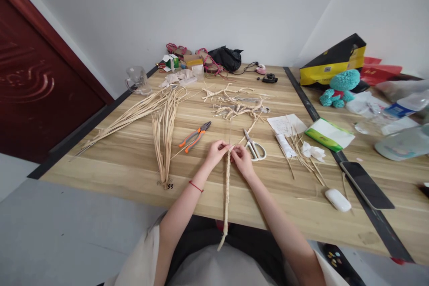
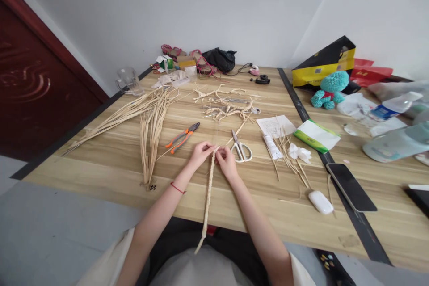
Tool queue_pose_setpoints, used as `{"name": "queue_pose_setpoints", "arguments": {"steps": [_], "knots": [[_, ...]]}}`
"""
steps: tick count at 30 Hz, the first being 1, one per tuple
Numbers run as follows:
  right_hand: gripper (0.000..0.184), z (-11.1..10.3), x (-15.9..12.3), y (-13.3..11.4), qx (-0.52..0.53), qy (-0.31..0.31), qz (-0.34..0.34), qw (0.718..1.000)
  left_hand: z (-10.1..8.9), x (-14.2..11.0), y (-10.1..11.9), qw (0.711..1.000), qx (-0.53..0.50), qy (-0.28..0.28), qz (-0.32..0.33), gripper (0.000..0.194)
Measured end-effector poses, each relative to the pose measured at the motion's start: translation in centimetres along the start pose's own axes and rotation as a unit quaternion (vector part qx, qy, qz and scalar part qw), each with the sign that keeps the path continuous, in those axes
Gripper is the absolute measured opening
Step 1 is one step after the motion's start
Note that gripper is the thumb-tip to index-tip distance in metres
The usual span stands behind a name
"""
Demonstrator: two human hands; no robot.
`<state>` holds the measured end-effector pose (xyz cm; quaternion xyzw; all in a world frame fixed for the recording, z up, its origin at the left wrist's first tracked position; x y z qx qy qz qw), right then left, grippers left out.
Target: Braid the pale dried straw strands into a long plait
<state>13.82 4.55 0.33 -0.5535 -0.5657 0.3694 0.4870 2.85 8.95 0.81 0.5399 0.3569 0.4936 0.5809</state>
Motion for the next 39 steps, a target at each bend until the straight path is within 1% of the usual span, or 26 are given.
{"name": "queue_pose_setpoints", "arguments": {"steps": [8,12,18,23,29,32,35,39], "knots": [[0.034,-0.2,0.1,0.6,-0.002,0.009,0.029,1.0,-0.1,0.0,-0.4,1.0,0.004,0.001,0.001,0.029],[0.035,-0.3,0.2,0.3,-0.023,0.005,0.01,1.0,-0.1,0.0,-0.5,1.0,-0.008,0.005,-0.007,0.028],[0.032,-0.1,0.1,-0.4,-0.066,-0.01,-0.021,0.998,0.3,-0.2,-0.6,0.998,-0.05,0.007,-0.04,0.03],[0.03,-0.5,0.1,-1.1,-0.09,0.012,-0.057,0.994,0.5,-0.3,-0.4,0.996,-0.072,0.009,-0.044,0.031],[0.033,-0.5,0.1,-0.3,-0.082,0.011,-0.032,0.996,0.7,-0.2,-0.4,0.997,-0.063,0.001,-0.041,0.03],[0.033,-0.5,0.2,-0.2,-0.071,0.013,-0.031,0.997,0.8,-0.2,-0.5,0.996,-0.069,-0.001,-0.048,0.027],[0.034,-0.5,0.2,-0.3,-0.066,0.009,-0.033,0.997,1.1,-0.3,-0.5,0.995,-0.082,-0.013,-0.058,0.022],[0.033,-0.5,0.3,-0.3,-0.067,0.014,-0.039,0.997,1.7,-0.3,-0.3,0.995,-0.069,-0.054,-0.055,0.015]]}}
Point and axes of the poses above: each hand's wrist, its own x-axis towards the middle knuckle, its own z-axis out of the palm, y = z × x, the point moved 10 cm from there along x, towards the middle knuckle, and after that the axes turned 12 degrees about -x, right-handed, at the moved point
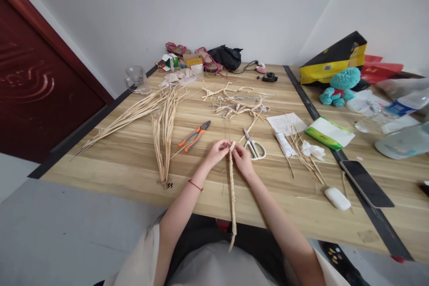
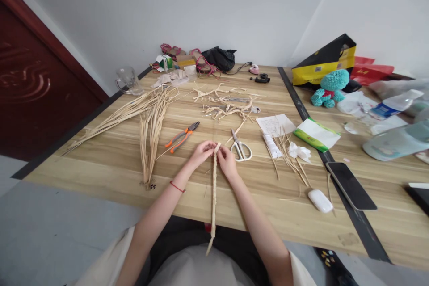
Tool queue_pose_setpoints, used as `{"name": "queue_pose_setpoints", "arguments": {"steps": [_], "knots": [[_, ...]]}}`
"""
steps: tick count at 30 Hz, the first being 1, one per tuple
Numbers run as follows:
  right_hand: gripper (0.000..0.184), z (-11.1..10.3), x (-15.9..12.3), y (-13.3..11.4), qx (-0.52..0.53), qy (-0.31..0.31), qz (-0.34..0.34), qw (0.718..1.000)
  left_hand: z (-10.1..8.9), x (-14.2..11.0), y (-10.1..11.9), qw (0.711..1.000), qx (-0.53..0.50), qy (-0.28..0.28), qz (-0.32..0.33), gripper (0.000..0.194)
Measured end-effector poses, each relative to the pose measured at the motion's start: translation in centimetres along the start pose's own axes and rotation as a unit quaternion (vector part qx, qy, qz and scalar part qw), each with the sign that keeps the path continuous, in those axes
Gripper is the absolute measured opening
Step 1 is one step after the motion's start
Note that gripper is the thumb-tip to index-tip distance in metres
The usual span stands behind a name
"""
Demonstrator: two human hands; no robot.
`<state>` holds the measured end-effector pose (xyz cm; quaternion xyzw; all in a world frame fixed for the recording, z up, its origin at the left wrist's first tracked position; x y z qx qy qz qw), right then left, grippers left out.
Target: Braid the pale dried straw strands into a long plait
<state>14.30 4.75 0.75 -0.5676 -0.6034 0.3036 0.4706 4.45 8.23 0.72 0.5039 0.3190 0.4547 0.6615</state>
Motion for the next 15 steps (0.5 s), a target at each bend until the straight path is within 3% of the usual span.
{"name": "queue_pose_setpoints", "arguments": {"steps": [15], "knots": [[0.033,-0.02,0.05,0.09,-0.007,-0.005,0.0,1.0,-0.03,0.14,-0.24,0.998,0.049,-0.014,0.021,0.014]]}}
Point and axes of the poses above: each hand's wrist, its own x-axis towards the middle knuckle, its own z-axis out of the palm, y = z × x, the point moved 10 cm from there along x, towards the middle knuckle, and after that the axes turned 12 degrees about -x, right-handed, at the moved point
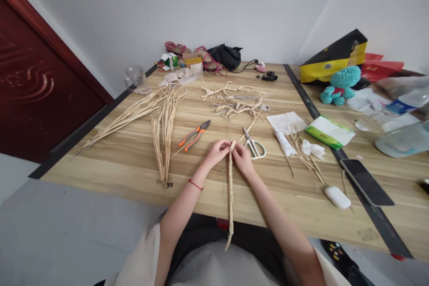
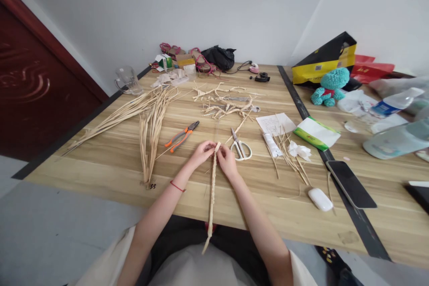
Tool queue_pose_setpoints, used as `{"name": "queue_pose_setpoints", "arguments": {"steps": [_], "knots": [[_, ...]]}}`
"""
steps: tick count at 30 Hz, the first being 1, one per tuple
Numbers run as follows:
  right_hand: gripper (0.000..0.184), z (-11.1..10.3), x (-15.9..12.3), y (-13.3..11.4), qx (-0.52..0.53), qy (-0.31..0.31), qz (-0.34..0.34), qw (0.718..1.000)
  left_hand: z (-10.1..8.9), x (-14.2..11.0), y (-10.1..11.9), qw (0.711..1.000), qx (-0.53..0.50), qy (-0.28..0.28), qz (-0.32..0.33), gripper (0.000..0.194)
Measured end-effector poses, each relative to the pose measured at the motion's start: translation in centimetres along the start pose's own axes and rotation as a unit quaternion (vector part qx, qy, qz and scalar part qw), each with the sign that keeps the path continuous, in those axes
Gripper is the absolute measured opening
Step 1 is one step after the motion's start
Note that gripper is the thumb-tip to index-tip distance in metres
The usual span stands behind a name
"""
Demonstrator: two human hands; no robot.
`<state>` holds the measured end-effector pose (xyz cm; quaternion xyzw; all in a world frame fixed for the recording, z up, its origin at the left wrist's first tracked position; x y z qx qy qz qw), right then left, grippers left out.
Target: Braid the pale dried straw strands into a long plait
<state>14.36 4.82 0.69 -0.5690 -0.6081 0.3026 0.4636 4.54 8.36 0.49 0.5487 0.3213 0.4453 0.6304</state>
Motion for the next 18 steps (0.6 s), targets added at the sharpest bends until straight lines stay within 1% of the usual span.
{"name": "queue_pose_setpoints", "arguments": {"steps": [10,18], "knots": [[0.028,0.06,0.02,0.23,-0.026,-0.004,-0.001,1.0,0.34,-0.29,0.69,0.998,0.053,-0.007,0.022,0.014],[0.027,0.05,-0.1,-0.19,-0.055,-0.011,-0.008,0.998,0.02,-0.15,-0.09,0.996,0.081,-0.006,0.019,0.011]]}}
Point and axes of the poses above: each hand's wrist, its own x-axis towards the middle knuckle, its own z-axis out of the palm, y = z × x, the point moved 10 cm from there along x, towards the middle knuckle, and after that the axes turned 12 degrees about -x, right-handed, at the moved point
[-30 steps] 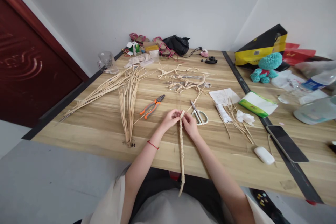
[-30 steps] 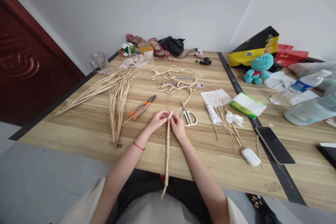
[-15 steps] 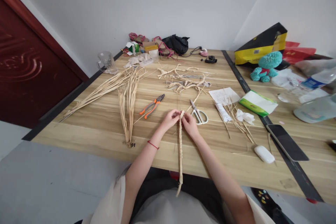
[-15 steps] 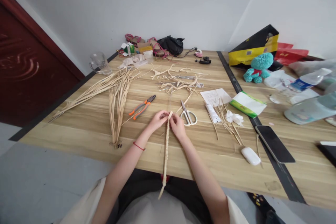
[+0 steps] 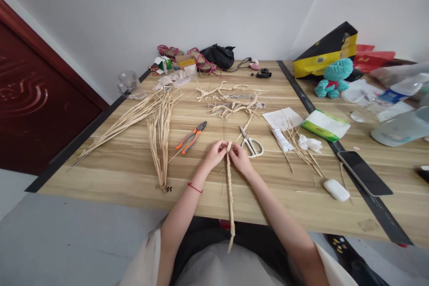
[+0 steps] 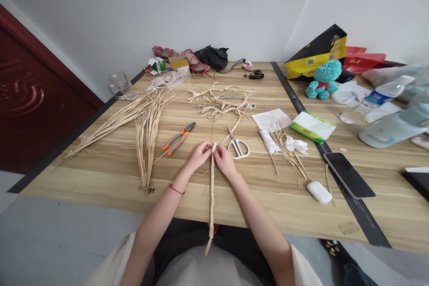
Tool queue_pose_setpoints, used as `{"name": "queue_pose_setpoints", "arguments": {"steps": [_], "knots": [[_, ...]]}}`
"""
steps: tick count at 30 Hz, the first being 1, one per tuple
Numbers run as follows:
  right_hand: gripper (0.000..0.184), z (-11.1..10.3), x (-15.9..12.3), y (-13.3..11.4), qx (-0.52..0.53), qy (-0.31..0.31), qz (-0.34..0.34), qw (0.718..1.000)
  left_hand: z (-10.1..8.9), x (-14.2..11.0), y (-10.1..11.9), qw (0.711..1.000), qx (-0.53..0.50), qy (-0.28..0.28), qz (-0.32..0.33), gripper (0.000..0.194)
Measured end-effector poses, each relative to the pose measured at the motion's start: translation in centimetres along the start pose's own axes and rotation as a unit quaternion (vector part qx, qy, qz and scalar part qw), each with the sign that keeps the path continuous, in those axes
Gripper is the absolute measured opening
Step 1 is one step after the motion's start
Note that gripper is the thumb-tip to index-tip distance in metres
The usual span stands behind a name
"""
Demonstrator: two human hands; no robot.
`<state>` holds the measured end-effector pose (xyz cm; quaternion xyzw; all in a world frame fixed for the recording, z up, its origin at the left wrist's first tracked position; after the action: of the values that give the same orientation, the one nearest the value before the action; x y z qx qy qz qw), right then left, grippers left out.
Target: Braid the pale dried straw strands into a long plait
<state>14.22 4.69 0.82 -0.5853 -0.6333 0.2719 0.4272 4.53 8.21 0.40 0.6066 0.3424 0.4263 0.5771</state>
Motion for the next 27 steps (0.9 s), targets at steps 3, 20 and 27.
{"name": "queue_pose_setpoints", "arguments": {"steps": [3,20,27], "knots": [[0.028,-0.04,-0.03,-0.22,-0.011,-0.007,-0.004,1.0,-0.14,0.01,-0.23,1.0,0.006,0.003,-0.005,0.011],[0.029,-0.07,0.13,0.11,-0.003,0.005,-0.006,1.0,0.32,0.09,-0.19,1.0,-0.006,-0.022,-0.007,0.012],[0.029,-0.29,0.12,-0.17,0.011,0.012,-0.007,1.0,0.3,-0.11,0.39,1.0,0.015,-0.018,0.004,0.014]]}}
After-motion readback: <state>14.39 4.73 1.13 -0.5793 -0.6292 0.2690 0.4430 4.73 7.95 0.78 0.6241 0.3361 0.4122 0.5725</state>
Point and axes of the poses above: each hand's wrist, its own x-axis towards the middle knuckle, its own z-axis out of the palm, y = z × x, the point moved 10 cm from there along x, towards the middle knuckle, and after that the axes turned 12 degrees about -x, right-handed, at the moved point
